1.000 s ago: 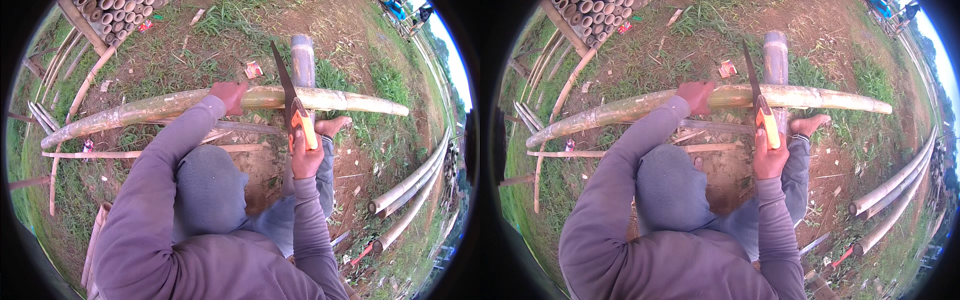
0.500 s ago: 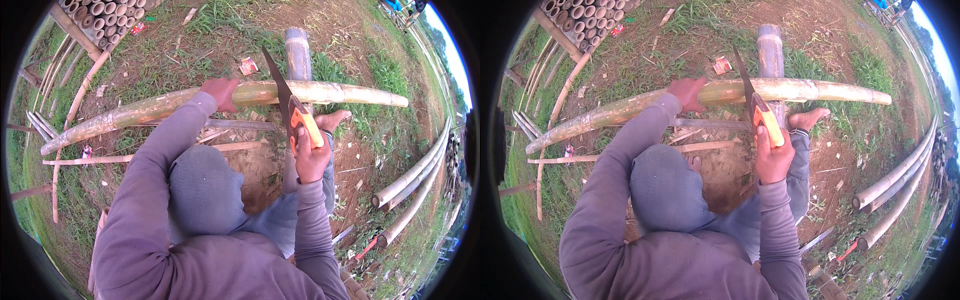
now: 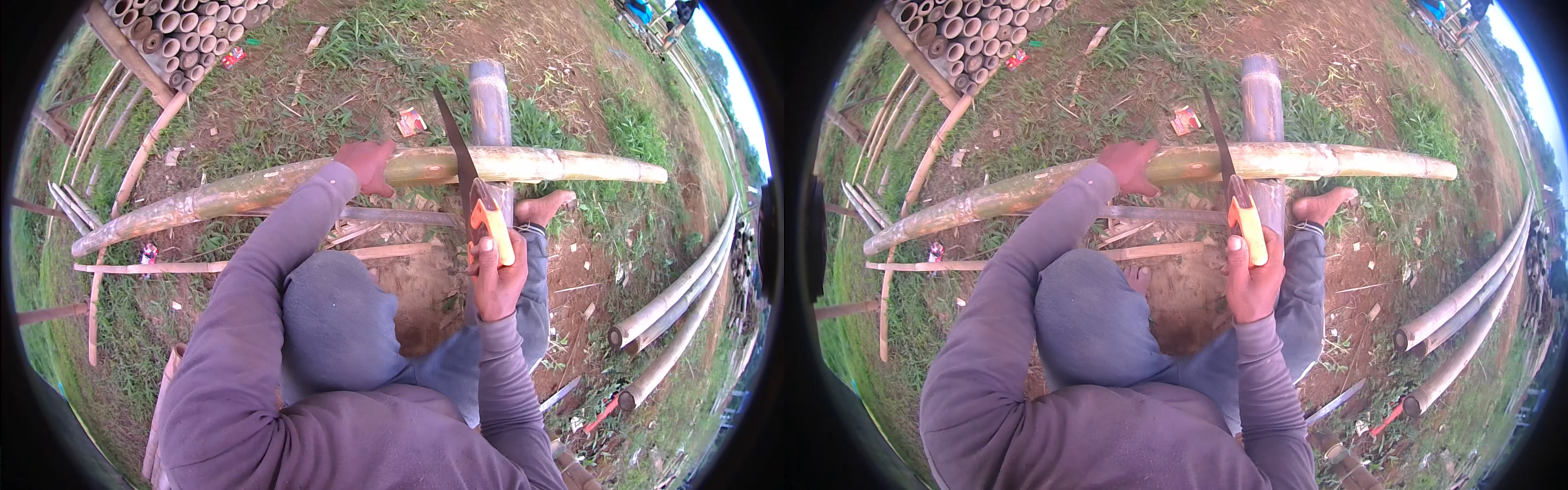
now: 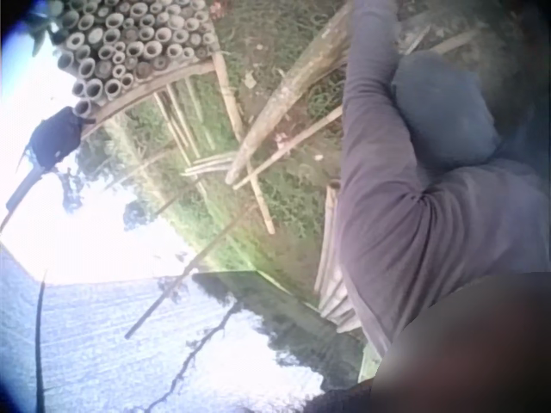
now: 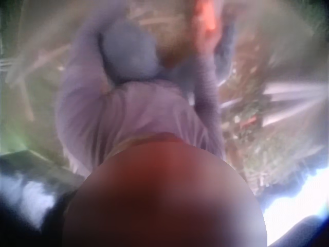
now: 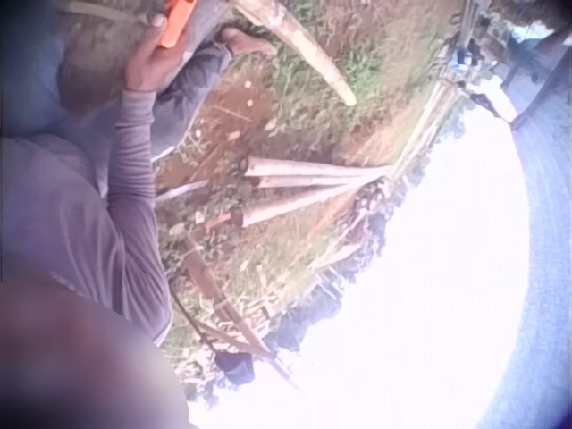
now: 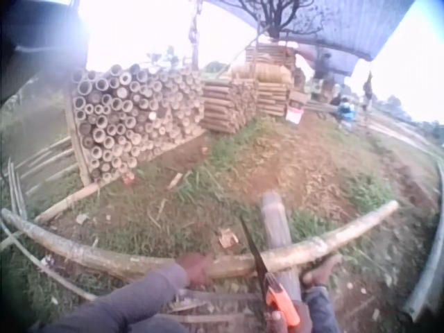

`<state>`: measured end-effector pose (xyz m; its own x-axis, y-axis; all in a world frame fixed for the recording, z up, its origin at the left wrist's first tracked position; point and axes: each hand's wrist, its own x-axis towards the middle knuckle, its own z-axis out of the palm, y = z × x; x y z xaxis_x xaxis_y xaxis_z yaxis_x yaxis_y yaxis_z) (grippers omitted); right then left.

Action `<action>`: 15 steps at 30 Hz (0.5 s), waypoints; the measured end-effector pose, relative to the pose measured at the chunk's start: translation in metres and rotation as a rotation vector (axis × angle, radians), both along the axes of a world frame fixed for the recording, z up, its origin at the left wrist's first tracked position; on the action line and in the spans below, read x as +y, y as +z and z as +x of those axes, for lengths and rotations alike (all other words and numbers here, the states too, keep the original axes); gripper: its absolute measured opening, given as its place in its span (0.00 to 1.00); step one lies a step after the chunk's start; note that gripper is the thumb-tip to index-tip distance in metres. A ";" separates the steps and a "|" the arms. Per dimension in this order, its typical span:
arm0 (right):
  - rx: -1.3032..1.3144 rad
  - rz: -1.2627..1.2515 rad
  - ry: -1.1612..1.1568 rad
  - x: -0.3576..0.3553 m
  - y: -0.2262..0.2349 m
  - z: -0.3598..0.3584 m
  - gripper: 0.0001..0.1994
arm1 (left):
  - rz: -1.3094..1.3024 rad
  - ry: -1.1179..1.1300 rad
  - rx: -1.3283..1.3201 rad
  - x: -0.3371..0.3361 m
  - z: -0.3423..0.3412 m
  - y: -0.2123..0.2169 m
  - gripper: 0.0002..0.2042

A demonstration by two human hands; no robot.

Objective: The person sits on the ground and uses a hand saw to cut bamboo poles into shorter sections. They repeatedly position the bamboo on a support, saw through it, and move the cut pieces aside.

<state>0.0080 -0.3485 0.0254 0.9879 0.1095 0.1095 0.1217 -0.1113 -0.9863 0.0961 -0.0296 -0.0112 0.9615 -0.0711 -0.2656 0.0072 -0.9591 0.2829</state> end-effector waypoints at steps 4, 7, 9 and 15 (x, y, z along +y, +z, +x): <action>0.052 -0.115 -0.049 0.005 0.018 0.010 0.22 | 0.013 0.007 0.011 -0.002 0.003 0.004 0.40; 0.003 -0.130 -0.045 -0.014 -0.014 -0.004 0.24 | 0.001 0.000 0.018 -0.003 -0.001 0.007 0.40; -0.042 -0.110 -0.063 -0.025 -0.010 -0.034 0.24 | -0.005 0.006 0.016 0.005 -0.003 0.009 0.40; -0.137 -0.228 -0.085 -0.048 0.002 -0.068 0.24 | 0.011 0.038 -0.062 0.001 -0.008 0.000 0.39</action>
